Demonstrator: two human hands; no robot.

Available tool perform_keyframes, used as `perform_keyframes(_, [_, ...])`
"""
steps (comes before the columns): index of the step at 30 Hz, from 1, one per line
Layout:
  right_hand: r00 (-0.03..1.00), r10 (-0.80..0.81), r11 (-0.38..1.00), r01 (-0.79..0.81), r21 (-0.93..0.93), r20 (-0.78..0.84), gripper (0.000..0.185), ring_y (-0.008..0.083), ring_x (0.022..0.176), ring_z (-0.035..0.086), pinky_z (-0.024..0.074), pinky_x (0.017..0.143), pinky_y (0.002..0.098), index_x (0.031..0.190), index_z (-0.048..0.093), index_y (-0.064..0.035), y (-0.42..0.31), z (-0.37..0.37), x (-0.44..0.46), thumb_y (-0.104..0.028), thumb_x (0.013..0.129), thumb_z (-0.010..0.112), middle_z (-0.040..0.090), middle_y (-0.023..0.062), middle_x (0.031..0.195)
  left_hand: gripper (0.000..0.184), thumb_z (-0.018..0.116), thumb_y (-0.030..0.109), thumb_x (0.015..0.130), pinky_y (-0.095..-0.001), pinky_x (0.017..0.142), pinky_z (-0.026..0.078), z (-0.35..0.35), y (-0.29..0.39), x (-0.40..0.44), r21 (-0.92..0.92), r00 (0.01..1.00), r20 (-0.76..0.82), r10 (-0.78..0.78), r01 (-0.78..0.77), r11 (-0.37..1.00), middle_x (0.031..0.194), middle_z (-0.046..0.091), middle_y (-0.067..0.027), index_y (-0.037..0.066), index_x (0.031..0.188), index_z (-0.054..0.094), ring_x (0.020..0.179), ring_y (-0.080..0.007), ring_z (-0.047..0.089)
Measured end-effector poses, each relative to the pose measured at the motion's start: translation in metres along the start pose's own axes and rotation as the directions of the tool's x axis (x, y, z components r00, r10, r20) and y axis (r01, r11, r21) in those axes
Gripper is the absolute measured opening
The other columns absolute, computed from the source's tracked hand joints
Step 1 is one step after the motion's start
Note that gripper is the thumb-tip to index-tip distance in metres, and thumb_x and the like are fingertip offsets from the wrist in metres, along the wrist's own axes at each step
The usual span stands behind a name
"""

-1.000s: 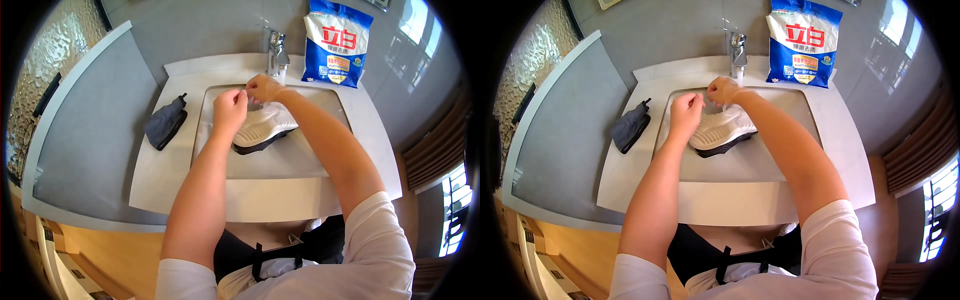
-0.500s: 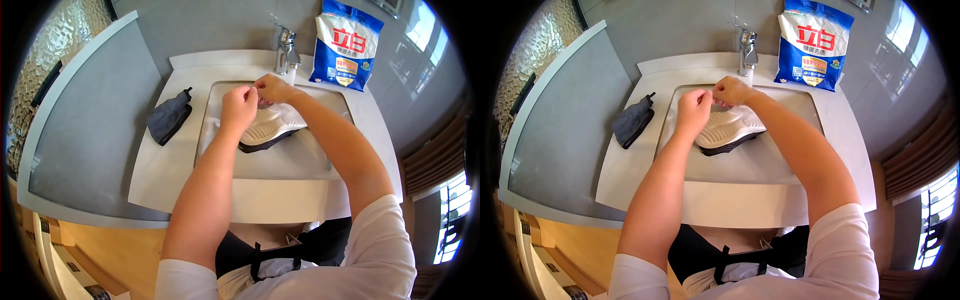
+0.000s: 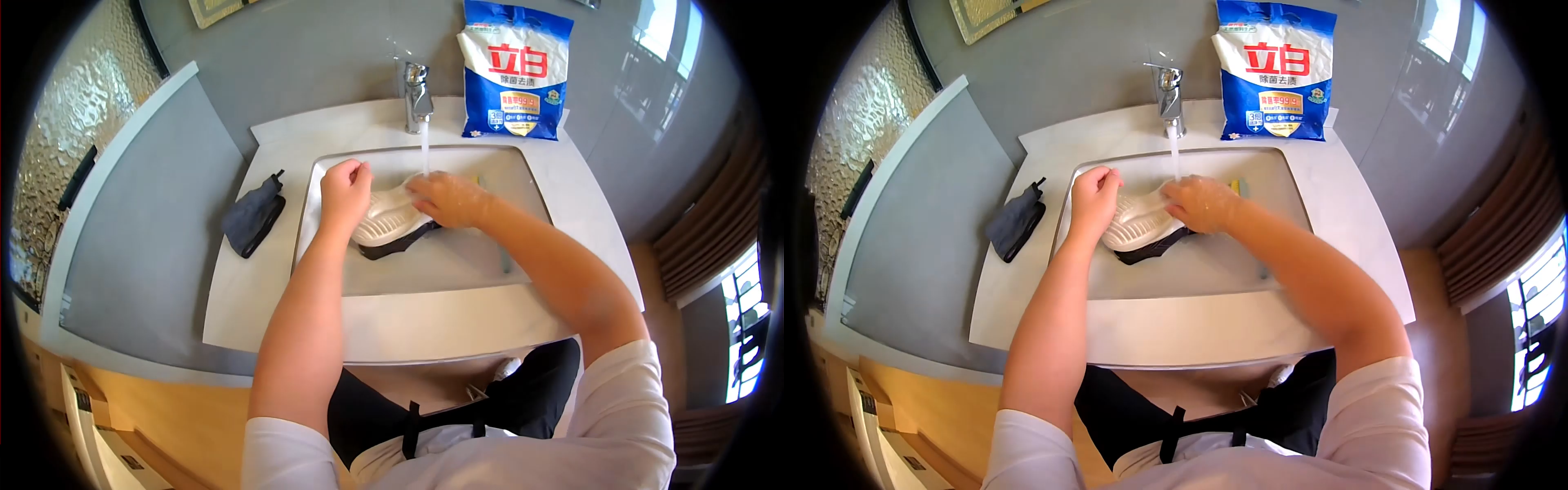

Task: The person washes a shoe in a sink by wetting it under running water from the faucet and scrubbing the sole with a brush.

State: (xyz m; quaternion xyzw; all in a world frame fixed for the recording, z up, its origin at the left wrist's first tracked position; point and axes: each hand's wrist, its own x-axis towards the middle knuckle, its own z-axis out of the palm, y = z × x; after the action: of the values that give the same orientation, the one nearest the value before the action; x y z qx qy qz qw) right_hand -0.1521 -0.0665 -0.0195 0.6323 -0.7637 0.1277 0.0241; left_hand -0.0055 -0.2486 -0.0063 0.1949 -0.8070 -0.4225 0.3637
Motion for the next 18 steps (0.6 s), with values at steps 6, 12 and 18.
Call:
perform_keyframes(6, [0.999,0.004,0.995,-0.001,0.099,-0.033,0.044,0.0413,0.122,0.061,0.0501,0.100,0.0548,0.139,0.053,-0.0126,0.012,0.019,-0.002,-0.038,0.104,0.051,0.065,0.0205,0.130,0.018,0.065,0.014,0.098,-0.0304,0.060,0.044,0.000,-0.005,-0.007,0.050,0.999,-0.019,0.048,-0.047,0.998,0.065,0.059,-0.0029,-0.002,0.089,0.066,0.060,-0.0123,0.053])
perform_keyframes(12, [0.999,0.040,0.996,-0.041,0.078,0.009,0.052,0.0411,0.143,0.045,0.0396,0.111,0.0625,0.148,0.048,-0.0153,0.000,0.016,-0.004,-0.046,0.107,0.043,0.054,0.0226,0.148,0.032,0.066,0.017,0.097,-0.0403,0.088,0.055,0.003,0.009,-0.019,0.348,0.947,0.281,0.158,-0.254,0.903,0.129,0.064,-0.0153,0.005,0.127,0.065,0.108,-0.0313,0.066])
perform_keyframes(18, [0.999,0.052,0.995,-0.052,0.088,-0.001,0.052,0.0418,0.146,0.040,0.0378,0.110,0.0649,0.149,0.045,-0.0149,0.001,0.023,0.000,-0.047,0.109,0.037,0.048,0.0209,0.154,0.038,0.052,0.031,0.106,-0.0458,0.101,0.051,0.036,0.013,-0.015,0.417,0.880,0.430,0.200,-0.391,0.820,0.137,0.062,-0.0168,0.006,0.135,0.060,0.125,-0.0373,0.061])
